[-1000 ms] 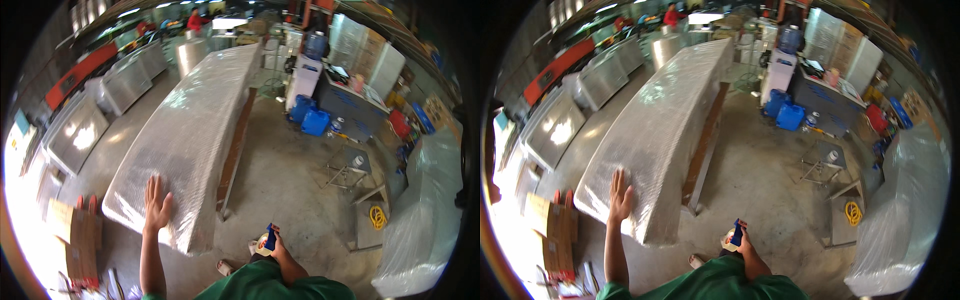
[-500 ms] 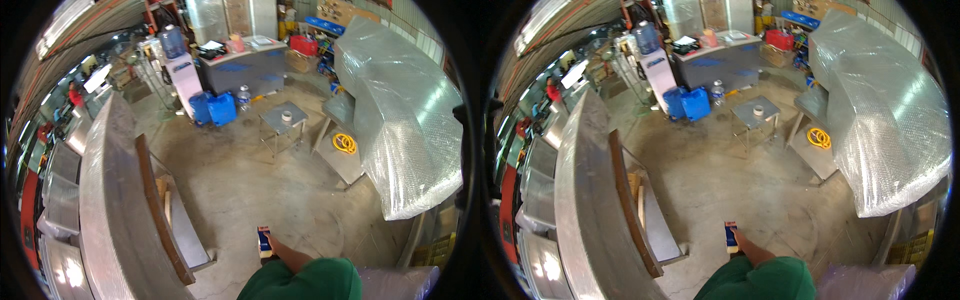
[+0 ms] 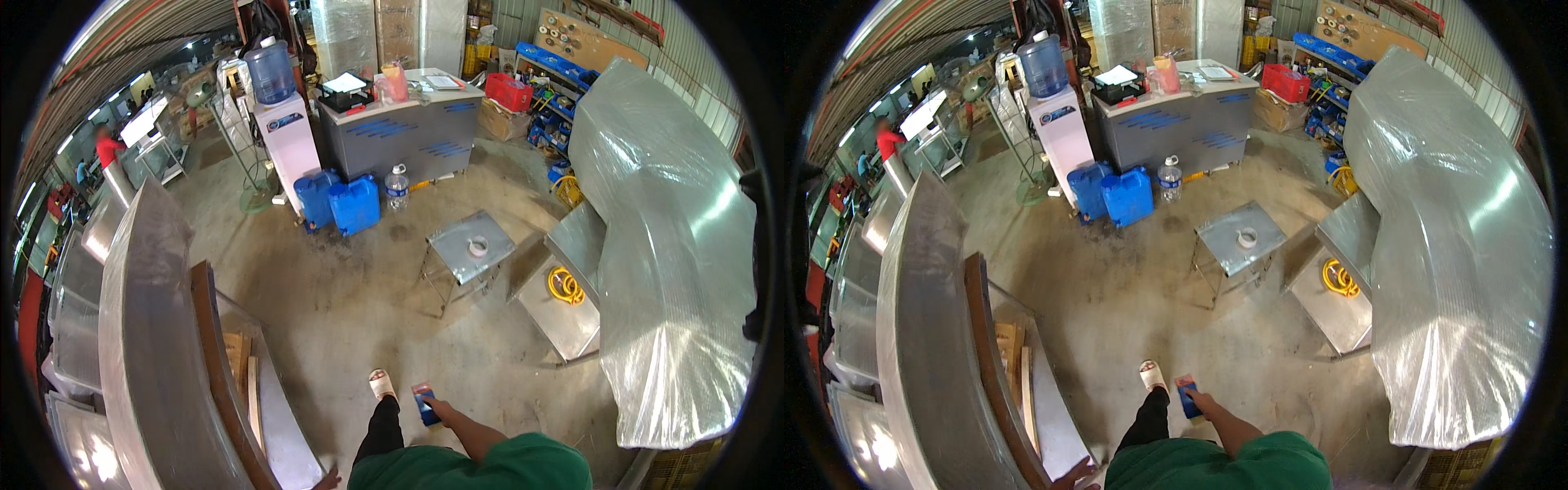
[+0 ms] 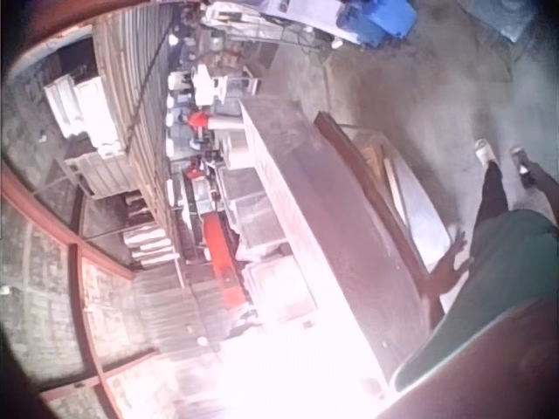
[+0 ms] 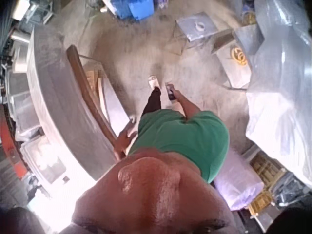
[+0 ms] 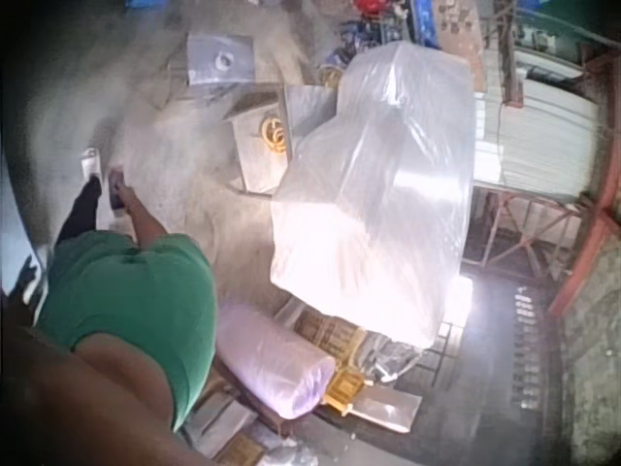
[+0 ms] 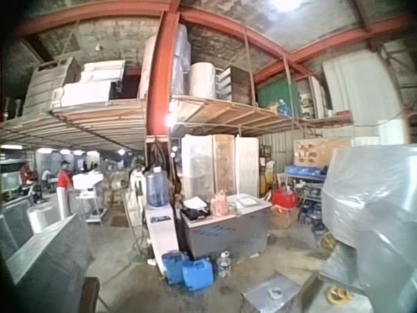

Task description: The person wraps a large piece of furniture with bubble wrap and secures it with packing tape. They then write on the wrapped surface with a marker and place the marker on a nearby table.

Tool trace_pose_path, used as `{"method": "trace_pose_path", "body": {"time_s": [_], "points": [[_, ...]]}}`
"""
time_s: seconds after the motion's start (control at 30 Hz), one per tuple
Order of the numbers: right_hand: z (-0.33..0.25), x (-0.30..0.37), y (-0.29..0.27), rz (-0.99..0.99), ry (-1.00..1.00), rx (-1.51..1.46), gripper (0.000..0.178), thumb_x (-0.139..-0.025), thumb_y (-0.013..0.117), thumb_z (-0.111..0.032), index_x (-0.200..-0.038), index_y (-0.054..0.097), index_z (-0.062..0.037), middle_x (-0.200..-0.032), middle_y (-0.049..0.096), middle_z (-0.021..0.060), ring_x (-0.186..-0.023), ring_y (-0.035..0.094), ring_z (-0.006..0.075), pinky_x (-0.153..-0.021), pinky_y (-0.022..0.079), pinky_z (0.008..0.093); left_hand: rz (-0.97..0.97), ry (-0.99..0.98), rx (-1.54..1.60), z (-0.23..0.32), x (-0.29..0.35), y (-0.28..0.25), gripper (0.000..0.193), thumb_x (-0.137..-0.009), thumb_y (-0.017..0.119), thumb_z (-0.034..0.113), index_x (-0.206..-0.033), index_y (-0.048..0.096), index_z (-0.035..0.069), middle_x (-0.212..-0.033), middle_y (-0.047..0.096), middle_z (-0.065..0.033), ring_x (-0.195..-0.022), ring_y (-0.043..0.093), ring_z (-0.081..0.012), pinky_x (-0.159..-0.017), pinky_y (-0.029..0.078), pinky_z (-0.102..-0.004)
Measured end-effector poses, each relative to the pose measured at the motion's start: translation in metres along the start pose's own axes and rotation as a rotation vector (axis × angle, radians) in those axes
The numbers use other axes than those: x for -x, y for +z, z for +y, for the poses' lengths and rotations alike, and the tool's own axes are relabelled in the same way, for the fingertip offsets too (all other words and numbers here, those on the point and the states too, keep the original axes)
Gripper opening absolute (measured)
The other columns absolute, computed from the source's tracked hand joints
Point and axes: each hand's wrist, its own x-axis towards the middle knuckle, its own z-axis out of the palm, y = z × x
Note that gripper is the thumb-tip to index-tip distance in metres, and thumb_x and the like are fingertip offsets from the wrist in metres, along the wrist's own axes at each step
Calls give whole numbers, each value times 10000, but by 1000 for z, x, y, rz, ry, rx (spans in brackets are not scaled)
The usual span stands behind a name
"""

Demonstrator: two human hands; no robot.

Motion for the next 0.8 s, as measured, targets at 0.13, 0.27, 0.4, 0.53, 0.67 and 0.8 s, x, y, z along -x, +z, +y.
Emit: {"method": "trace_pose_path", "body": {"time_s": [0.13,0.27,0.4,0.53,0.67,0.8], "points": [[-73,-17,-37,340,-26,-117,651,-832,734,-483,-1168,629,64,-1043,696,184,-843,718,315,-735,593,455,-216,-97,-316,9,-155,-78,794,-972,553,566,-1527,397,20,-1520,444,-261,-1411,440,-375,-1171,334,-441],[-148,-34,-76,532,-193,-564,689,-816,759,-519,-1128,641,84,-1009,706,180,-791,701,295,-780,580,441,-21,217,-673,100,-328,-143,773,-910,661,514,-1451,468,-4,-1293,611,-284,-1194,584,-438,-1014,458,-505],[-243,-55,-82,520,-226,-691,592,-837,750,-475,-1074,649,57,-923,703,152,-735,700,280,-689,598,450,56,528,-382,181,-468,-174,583,-959,635,437,-1372,559,32,-1223,660,-245,-1094,638,-425,-979,485,-505],[-330,-93,-53,457,-235,-720,562,-826,756,-472,-1026,652,42,-841,696,130,-679,698,268,-649,604,435,-176,216,-125,169,-610,-144,491,-997,569,465,-1057,729,5,-1000,726,-221,-954,686,-403,-885,529,-503],[-430,-156,-24,482,-263,-518,576,-811,759,-467,-997,689,74,-900,697,157,-735,678,261,-684,573,427,-508,-1,-640,111,-737,-55,744,-949,484,655,-1070,736,-35,-1053,715,-268,-1008,682,-418,-919,514,-497],[-558,-188,2,558,-327,-37,578,-819,745,-467,-1034,712,68,-900,709,149,-825,665,252,-746,518,426,-648,-91,-658,120,-813,-34,736,-930,507,622,-1121,710,-60,-1137,681,-307,-1077,661,-434,-961,495,-498]]}}
